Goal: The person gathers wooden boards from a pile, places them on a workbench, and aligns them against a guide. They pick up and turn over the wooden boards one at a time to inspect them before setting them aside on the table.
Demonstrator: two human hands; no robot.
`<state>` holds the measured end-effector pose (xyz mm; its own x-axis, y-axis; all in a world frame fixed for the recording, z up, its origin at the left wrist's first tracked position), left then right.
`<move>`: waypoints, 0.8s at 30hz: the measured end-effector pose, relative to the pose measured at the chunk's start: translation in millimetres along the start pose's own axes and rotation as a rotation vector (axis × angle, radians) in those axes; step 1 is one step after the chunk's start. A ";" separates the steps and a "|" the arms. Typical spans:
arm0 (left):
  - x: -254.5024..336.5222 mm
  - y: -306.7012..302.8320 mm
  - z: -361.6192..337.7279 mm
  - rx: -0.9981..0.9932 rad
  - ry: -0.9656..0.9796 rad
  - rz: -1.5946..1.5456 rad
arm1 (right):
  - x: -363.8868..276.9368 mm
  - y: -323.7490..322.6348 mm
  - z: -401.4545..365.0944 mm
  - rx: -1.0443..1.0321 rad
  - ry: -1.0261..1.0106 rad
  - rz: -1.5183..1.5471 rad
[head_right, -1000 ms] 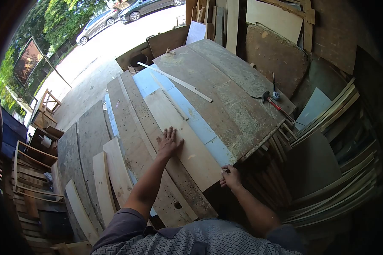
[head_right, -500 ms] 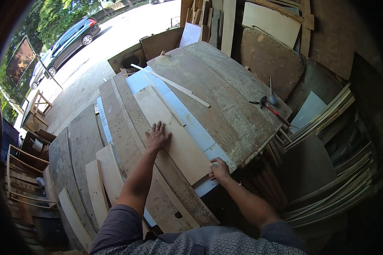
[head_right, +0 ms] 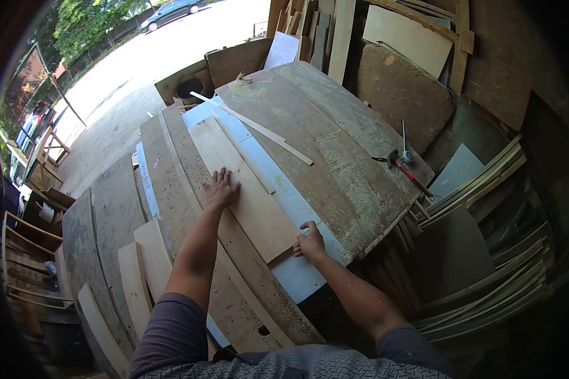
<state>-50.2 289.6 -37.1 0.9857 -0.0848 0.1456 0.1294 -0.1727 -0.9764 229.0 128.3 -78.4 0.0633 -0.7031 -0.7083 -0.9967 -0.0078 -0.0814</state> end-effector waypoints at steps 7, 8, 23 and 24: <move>3.9 7.0 9.3 0.046 -0.034 0.012 | 21.7 14.1 -33.3 -0.026 -0.028 0.423; 11.2 1.2 6.2 0.031 -0.064 -0.009 | 32.1 18.5 -45.7 -0.080 0.019 0.422; 2.2 2.7 18.8 0.087 -0.099 0.011 | 20.0 65.7 -48.5 -0.355 -0.014 0.132; -0.6 1.6 21.3 0.100 -0.097 0.007 | 16.7 69.1 -46.9 -0.378 -0.022 0.119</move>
<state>-48.4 310.3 -42.1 0.9918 0.0102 0.1278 0.1282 -0.0731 -0.9891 158.8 82.7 -63.0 -0.0565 -0.6991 -0.7128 -0.9456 -0.1915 0.2628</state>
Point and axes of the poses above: each hand's wrist, its own z-axis towards the middle knuckle, its own y-axis out of the palm, x = y × z, the point moved 4 cm from there along z, towards the middle knuckle, and after that the axes turned 11 degrees about y, right-handed, at the moved point
